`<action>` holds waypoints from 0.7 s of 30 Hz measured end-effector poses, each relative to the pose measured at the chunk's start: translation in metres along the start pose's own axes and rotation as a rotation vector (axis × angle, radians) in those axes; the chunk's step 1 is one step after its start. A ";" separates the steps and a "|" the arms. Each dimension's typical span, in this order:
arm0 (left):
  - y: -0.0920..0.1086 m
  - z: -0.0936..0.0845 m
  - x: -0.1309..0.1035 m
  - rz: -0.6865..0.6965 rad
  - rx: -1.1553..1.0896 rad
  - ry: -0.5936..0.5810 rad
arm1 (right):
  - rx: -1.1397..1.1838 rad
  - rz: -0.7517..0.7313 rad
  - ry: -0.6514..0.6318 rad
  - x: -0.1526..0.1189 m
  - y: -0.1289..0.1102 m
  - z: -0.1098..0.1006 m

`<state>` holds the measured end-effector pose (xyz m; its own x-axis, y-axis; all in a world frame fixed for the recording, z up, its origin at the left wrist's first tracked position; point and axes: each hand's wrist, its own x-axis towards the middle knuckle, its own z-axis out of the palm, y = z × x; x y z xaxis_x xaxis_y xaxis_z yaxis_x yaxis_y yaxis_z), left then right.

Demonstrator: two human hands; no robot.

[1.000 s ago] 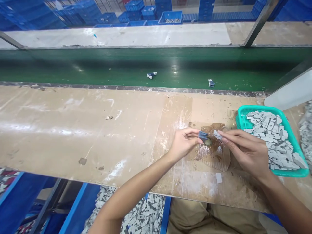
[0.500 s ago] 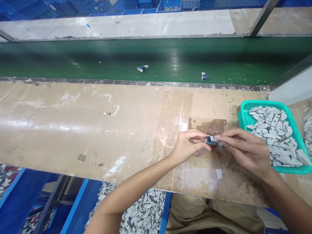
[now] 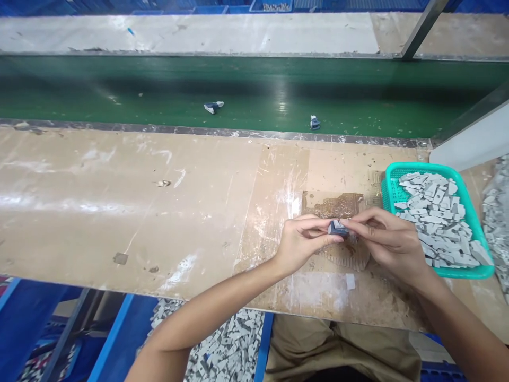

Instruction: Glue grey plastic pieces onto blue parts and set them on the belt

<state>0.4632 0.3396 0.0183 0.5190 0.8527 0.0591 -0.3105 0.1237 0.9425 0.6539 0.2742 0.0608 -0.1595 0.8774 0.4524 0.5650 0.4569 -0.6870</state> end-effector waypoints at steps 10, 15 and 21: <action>0.000 0.005 -0.007 -0.058 -0.050 0.031 | 0.005 -0.003 0.024 -0.003 -0.002 0.007; -0.004 0.001 -0.006 -0.173 -0.083 0.037 | 0.049 0.020 0.077 -0.004 0.001 0.018; 0.010 -0.009 0.005 -0.339 -0.241 -0.041 | -0.001 0.171 0.057 -0.002 -0.007 0.009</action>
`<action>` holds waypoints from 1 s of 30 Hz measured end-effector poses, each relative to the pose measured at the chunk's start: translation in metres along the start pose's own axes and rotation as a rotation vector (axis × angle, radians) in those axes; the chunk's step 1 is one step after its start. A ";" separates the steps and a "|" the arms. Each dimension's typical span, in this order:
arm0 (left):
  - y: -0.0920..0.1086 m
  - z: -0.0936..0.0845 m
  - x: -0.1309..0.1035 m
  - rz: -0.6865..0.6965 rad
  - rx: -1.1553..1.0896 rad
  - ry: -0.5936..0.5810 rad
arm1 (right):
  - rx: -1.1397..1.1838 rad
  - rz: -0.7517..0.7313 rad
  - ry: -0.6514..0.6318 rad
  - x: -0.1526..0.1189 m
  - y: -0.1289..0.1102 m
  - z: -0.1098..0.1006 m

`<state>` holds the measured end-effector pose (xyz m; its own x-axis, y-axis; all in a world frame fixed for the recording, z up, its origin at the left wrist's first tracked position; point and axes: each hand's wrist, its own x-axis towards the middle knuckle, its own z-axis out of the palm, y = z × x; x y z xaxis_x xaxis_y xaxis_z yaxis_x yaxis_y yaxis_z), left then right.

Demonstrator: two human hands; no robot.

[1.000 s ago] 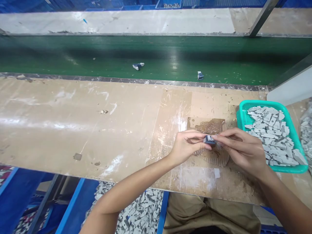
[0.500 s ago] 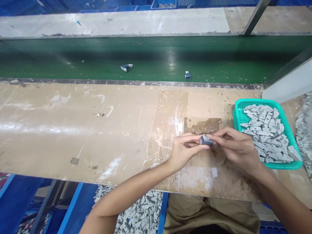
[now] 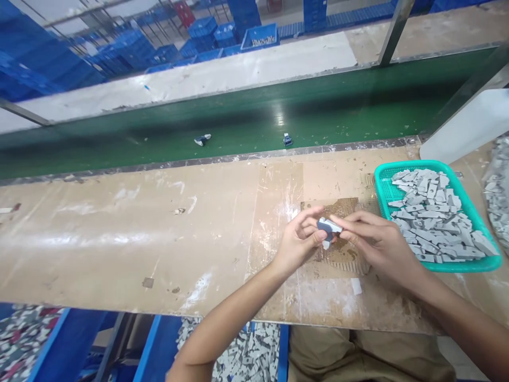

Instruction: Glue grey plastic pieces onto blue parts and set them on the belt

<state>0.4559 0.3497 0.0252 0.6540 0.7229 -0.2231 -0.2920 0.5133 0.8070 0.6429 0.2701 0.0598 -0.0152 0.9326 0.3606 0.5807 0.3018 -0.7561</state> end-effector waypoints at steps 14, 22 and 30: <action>0.031 -0.027 0.014 -0.003 -0.091 0.279 | -0.594 0.235 0.337 -0.010 0.046 -0.088; 0.130 -0.117 0.138 0.407 1.090 0.914 | -0.768 0.043 0.014 -0.036 0.118 -0.073; 0.136 -0.130 0.222 0.113 1.421 1.022 | -0.602 0.048 0.046 -0.041 0.125 -0.067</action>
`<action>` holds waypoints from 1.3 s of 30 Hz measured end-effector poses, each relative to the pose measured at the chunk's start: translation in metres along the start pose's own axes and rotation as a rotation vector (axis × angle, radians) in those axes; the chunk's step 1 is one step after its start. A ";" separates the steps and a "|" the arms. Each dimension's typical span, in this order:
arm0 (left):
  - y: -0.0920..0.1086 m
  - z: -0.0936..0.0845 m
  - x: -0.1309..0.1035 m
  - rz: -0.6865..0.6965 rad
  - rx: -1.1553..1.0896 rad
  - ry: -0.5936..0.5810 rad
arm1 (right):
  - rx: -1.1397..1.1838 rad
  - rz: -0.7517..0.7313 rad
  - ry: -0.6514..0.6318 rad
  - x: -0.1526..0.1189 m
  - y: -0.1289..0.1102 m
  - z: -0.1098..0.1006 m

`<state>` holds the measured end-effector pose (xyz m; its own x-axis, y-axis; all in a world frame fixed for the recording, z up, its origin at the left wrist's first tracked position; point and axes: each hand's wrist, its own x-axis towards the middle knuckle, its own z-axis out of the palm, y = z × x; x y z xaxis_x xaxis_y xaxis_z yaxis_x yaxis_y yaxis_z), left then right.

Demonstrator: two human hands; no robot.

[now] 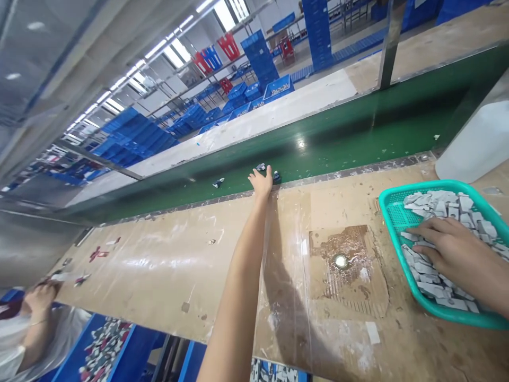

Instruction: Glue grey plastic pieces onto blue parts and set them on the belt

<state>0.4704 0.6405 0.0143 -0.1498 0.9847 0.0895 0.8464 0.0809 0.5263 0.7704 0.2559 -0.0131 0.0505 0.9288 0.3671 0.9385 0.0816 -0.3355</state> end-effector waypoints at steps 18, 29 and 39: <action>0.018 -0.049 -0.147 -0.034 -0.985 -0.625 | 0.852 0.535 -0.058 0.032 -0.033 -0.061; -0.011 -0.058 -0.236 0.075 -1.053 -0.667 | 1.083 0.256 -0.427 0.045 -0.095 -0.063; -0.022 -0.054 -0.238 -0.033 -1.305 -0.853 | 0.472 0.029 -0.094 0.038 -0.121 -0.011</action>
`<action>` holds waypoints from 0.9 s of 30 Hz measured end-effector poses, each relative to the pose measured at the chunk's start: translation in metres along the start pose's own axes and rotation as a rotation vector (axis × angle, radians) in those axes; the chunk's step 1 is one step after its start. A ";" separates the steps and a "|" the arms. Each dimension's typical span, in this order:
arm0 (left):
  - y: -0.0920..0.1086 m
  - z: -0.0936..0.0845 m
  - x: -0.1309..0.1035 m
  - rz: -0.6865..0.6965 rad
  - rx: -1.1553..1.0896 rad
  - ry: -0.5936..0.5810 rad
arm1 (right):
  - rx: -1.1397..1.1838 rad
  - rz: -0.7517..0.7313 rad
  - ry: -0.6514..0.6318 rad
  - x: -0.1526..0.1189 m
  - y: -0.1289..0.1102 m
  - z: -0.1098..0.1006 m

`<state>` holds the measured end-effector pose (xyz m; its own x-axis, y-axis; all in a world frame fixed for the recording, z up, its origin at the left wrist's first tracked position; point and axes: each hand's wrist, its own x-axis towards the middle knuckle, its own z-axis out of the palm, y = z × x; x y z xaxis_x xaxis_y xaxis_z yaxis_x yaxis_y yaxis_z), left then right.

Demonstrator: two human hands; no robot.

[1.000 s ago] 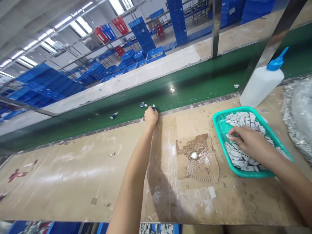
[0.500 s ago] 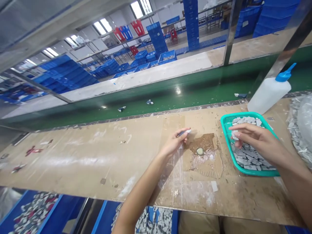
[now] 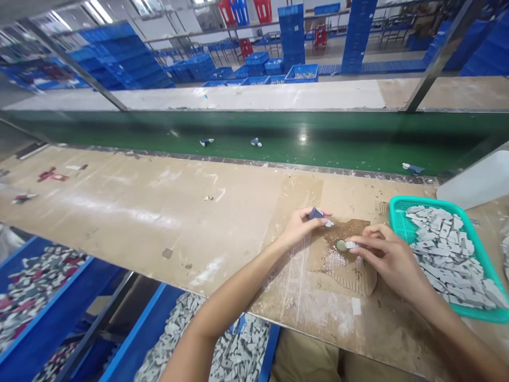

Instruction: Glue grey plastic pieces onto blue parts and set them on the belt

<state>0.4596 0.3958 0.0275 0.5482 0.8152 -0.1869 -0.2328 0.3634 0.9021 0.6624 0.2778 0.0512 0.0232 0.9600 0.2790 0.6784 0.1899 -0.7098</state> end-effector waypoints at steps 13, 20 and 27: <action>0.008 0.001 0.001 -0.239 -0.500 -0.065 | -0.244 -0.128 -0.038 -0.007 -0.004 0.011; 0.002 0.005 0.002 -0.196 -0.509 -0.069 | -0.298 -0.312 -0.038 -0.007 -0.006 0.013; -0.010 -0.004 0.004 -0.064 -0.266 -0.105 | -0.307 -0.326 -0.068 -0.007 -0.005 0.012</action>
<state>0.4609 0.3973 0.0160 0.6456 0.7406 -0.1865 -0.3897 0.5295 0.7535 0.6497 0.2723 0.0452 -0.2695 0.8734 0.4056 0.8286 0.4249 -0.3646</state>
